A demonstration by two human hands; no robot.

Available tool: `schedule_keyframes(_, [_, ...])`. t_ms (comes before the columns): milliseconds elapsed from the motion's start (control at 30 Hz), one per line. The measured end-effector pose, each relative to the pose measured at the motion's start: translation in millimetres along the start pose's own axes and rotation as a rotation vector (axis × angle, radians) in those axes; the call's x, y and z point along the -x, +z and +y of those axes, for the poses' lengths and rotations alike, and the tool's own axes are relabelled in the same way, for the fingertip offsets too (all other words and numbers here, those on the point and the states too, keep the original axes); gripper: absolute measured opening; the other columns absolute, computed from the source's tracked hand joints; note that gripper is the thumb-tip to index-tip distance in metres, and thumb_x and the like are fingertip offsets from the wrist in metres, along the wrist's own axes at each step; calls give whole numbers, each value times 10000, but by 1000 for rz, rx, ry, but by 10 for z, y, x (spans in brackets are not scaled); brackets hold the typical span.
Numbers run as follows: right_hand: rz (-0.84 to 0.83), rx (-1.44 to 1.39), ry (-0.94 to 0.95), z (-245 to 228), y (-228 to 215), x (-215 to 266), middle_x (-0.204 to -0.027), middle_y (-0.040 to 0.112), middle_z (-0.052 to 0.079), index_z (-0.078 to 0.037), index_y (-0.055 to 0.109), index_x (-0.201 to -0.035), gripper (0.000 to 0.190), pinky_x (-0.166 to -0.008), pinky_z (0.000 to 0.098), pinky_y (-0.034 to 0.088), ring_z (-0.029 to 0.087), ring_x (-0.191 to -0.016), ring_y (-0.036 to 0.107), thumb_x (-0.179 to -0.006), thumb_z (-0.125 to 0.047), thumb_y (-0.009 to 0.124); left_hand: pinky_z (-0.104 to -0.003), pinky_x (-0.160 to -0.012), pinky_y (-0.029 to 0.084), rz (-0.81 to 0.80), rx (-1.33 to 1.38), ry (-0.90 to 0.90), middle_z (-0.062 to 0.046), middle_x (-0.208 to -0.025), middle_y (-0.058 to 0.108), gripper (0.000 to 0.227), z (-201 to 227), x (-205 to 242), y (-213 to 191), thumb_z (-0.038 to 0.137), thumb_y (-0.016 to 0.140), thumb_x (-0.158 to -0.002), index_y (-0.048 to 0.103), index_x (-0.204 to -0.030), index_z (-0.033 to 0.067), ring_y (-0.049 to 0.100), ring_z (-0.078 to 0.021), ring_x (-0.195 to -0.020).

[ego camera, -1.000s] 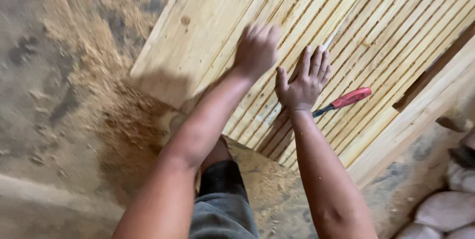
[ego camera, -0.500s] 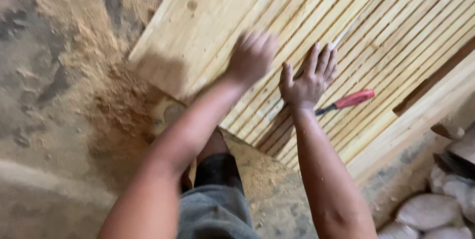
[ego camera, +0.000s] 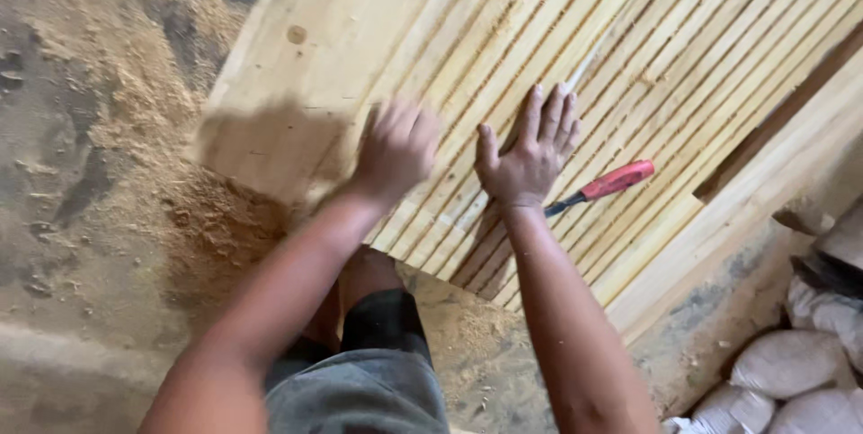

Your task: The person uses a chisel to carve grooves into a wooden board, then smooths the surface with sandpaper. The person alternates between chiseling and sanding to refine the grooves.

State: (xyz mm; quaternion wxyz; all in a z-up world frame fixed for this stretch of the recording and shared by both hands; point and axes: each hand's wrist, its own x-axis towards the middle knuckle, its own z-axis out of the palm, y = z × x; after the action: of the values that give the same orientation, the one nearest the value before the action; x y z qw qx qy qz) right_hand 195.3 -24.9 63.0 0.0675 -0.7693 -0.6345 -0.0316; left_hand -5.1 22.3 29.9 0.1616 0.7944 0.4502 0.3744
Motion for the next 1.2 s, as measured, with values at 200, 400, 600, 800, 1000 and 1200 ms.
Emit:
schedule_keyframes(200, [8, -9, 0, 19, 9, 11, -1646, 329, 277, -22, 460, -1559, 848, -1266, 579, 134, 434, -1559, 254, -951, -580, 655, -451, -887, 491, 199, -1, 59, -136, -964, 680, 232, -99, -1824, 1180, 26, 531, -870, 649, -1059, 87, 647, -321, -963])
schedule_keyframes(400, [34, -19, -17, -45, -45, -42, -1628, 348, 278, -34, 475, -1543, 841, -1253, 580, 156, 436, -1540, 277, -929, -576, 669, -448, -883, 495, 145, 64, -48, -128, -941, 684, 177, -81, -1073, 793, 51, 580, -879, 643, -1043, 63, 649, -326, -944])
schedule_keyframes(600, [45, 20, -18, -69, -12, -67, -1632, 361, 280, -23, 476, -1545, 836, -1255, 589, 165, 437, -1549, 283, -951, -587, 642, -475, -763, 461, -63, 15, -163, -118, -832, 608, 72, 140, 345, -495, 123, 686, -913, 629, -904, 80, 605, -296, -811])
schedule_keyframes(800, [45, 2, -44, 29, 15, -3, -1637, 360, 285, -21, 480, -1557, 834, -1269, 575, 168, 437, -1553, 280, -970, -592, 634, -453, -922, 474, 219, -195, 58, -109, -1013, 678, 292, -29, -814, 580, 156, 589, -843, 659, -1115, 77, 631, -298, -967])
schedule_keyframes(1000, [26, -13, -17, -13, -2, -3, -1631, 363, 283, -26, 486, -1542, 832, -1259, 576, 151, 441, -1544, 274, -954, -595, 639, -451, -825, 488, 56, -84, -69, -122, -893, 663, 110, -54, -1083, 662, 87, 596, -889, 614, -997, 82, 633, -326, -881])
schedule_keyframes(1200, [-15, -21, 9, 7, -17, -3, -1650, 330, 288, -4, 465, -1560, 833, -1270, 568, 117, 436, -1563, 234, -987, -594, 598, -450, -828, 509, -48, 25, -163, -166, -962, 678, 106, 173, 950, -604, 99, 639, -936, 684, -988, 17, 651, -327, -943])
